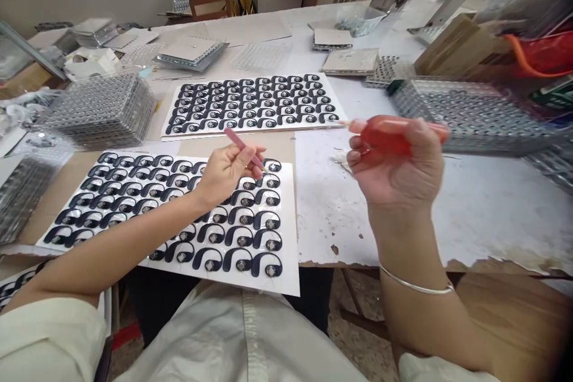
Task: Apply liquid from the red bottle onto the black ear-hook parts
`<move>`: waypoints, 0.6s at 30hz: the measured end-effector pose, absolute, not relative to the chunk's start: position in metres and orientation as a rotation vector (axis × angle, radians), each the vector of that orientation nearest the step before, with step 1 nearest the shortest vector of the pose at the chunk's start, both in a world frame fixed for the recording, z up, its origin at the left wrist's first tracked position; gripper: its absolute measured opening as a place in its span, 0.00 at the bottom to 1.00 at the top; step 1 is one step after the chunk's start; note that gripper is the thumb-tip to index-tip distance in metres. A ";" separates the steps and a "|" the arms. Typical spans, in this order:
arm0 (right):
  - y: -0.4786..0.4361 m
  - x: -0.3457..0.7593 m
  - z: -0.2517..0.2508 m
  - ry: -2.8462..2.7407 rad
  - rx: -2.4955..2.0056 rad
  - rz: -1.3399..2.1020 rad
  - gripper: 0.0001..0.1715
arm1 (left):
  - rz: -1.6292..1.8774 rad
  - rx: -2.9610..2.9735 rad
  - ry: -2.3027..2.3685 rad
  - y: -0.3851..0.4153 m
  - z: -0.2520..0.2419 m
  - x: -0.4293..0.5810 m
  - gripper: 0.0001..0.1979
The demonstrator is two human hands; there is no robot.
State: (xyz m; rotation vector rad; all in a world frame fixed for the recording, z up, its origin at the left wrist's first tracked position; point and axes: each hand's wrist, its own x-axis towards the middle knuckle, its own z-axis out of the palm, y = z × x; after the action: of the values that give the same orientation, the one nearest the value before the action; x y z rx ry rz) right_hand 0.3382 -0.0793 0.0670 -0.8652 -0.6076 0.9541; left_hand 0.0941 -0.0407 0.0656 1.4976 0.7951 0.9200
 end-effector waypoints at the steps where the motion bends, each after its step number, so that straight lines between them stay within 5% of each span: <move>1: -0.077 0.334 0.066 -0.622 -0.865 1.004 0.19 | 0.907 1.516 0.817 -0.046 0.062 0.090 0.13; 5: -0.070 0.317 0.054 -0.655 -0.891 1.117 0.18 | 0.940 1.784 0.813 -0.061 0.052 0.078 0.05; 18: -0.092 0.273 0.031 -0.792 -1.051 0.760 0.20 | 0.809 2.460 0.414 -0.082 0.011 0.057 0.12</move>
State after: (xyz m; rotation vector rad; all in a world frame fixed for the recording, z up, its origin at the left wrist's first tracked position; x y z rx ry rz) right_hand 0.2733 -0.0919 0.0312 -1.0512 -0.7925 0.7604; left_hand 0.0569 -0.0821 0.0110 2.4596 0.4142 0.8089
